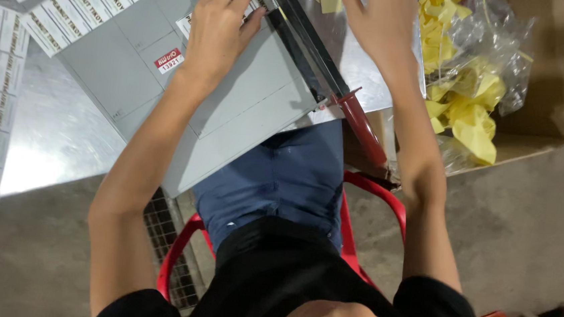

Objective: The person uses a manual paper cutter to trim a sheet of printed labels into smaller pieces. They align the sheet under the cutter's guide, press the lever to cut, and then remove the cut pieces, repeating the process for multiple cuts.

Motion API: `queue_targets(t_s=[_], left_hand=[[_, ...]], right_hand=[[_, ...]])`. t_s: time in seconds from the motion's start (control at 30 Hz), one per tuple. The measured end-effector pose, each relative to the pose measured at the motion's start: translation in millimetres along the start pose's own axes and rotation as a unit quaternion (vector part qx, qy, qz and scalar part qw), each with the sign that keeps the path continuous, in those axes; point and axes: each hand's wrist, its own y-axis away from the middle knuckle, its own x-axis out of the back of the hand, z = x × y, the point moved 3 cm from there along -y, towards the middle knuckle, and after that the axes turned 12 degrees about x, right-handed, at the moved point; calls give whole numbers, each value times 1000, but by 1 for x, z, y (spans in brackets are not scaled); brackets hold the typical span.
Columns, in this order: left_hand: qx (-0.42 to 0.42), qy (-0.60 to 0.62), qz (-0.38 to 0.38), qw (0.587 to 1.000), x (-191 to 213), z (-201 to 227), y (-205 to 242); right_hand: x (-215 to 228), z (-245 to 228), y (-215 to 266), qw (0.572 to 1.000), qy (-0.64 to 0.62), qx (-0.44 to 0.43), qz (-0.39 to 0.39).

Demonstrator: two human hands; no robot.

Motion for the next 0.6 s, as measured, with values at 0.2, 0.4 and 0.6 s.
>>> queue_targets(t_s=[0.2,0.4,0.6], left_hand=[[-6,-13,9,1000,1,-1,3],[4,-22,7,1000,-4,-6,3],[-1,-20,5,1000,-6,-8,4]], right_hand=[[105,-111,45,984,-137,18,-112],[114,-142,58,979,-98,-11,-179],[107,-138,66,973,-140,-61,-174]])
